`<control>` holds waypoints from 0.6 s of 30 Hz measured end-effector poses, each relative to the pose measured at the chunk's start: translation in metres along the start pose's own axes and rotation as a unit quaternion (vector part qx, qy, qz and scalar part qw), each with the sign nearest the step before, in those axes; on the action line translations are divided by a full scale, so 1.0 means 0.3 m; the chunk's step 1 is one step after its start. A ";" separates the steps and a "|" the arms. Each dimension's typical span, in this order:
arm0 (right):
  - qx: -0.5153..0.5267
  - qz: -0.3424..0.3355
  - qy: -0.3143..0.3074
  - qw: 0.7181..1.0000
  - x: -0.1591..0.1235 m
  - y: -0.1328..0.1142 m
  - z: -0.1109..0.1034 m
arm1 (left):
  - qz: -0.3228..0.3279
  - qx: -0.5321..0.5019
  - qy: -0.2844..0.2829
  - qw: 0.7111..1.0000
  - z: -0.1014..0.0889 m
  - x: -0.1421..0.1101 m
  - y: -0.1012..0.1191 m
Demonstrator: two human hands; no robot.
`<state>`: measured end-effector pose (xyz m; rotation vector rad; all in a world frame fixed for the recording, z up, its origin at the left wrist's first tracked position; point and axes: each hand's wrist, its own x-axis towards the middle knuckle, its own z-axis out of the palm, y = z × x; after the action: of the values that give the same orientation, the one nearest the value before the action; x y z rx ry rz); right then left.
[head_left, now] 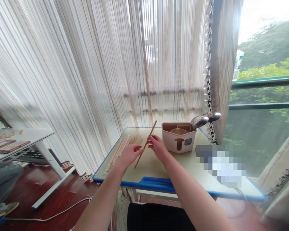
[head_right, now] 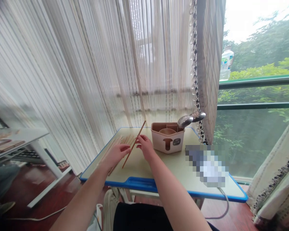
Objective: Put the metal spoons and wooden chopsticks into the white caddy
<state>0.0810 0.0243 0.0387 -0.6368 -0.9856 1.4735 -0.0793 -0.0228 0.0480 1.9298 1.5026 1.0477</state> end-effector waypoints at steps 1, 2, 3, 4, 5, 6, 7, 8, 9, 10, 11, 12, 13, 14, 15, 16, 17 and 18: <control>0.009 -0.008 0.001 1.000 -0.002 -0.009 0.002 | -0.001 0.013 -0.001 1.000 0.022 -0.007 0.008; 0.016 -0.016 0.000 1.000 -0.005 -0.018 0.006 | 0.001 0.023 0.004 1.000 0.042 -0.013 0.015; 0.018 -0.025 -0.003 1.000 -0.009 -0.027 0.010 | 0.006 0.030 0.011 0.999 0.059 -0.017 0.021; 0.014 -0.036 -0.007 0.999 -0.014 -0.035 0.015 | 0.014 0.034 0.017 0.999 0.074 -0.018 0.026; 0.004 -0.053 -0.009 0.999 -0.020 -0.045 0.020 | 0.021 0.034 0.021 0.999 0.085 -0.016 0.032; -0.014 -0.075 -0.010 0.997 -0.027 -0.057 0.024 | 0.027 0.031 0.023 0.999 0.092 -0.011 0.040; -0.038 -0.104 -0.008 0.994 -0.034 -0.072 0.027 | 0.034 0.026 0.023 0.999 0.097 -0.002 0.051; -0.069 -0.135 -0.009 0.988 -0.041 -0.090 0.028 | 0.042 0.021 0.022 0.999 0.100 0.010 0.064; -0.101 -0.163 -0.010 0.981 -0.047 -0.113 0.028 | 0.054 0.017 0.022 0.998 0.100 0.025 0.082; -0.131 -0.185 -0.014 0.974 -0.052 -0.141 0.026 | 0.072 0.014 0.026 0.997 0.098 0.043 0.104; -0.157 -0.200 -0.018 0.967 -0.058 -0.172 0.024 | 0.095 0.017 0.031 0.995 0.096 0.062 0.130; -0.181 -0.212 -0.020 0.960 -0.063 -0.207 0.022 | 0.123 0.024 0.037 0.991 0.093 0.082 0.160; -0.203 -0.225 -0.016 0.953 -0.069 -0.244 0.020 | 0.152 0.033 0.038 0.987 0.090 0.102 0.192; -0.226 -0.242 -0.006 0.944 -0.076 -0.284 0.019 | 0.181 0.038 0.039 0.982 0.090 0.122 0.227; -0.250 -0.262 0.009 0.932 -0.084 -0.326 0.018 | 0.206 0.037 0.040 0.977 0.091 0.140 0.263; -0.276 -0.284 0.026 0.918 -0.092 -0.369 0.017 | 0.226 0.028 0.046 0.973 0.097 0.158 0.299; -0.304 -0.307 0.044 0.901 -0.100 -0.413 0.016 | 0.242 0.014 0.060 0.968 0.105 0.176 0.335; -0.334 -0.328 0.061 0.881 -0.107 -0.458 0.015 | 0.256 -0.002 0.082 0.963 0.117 0.193 0.371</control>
<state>0.1528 -0.0149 0.1538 -0.7627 -1.4443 0.4668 0.0206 0.0037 0.1271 2.3435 1.0927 1.4516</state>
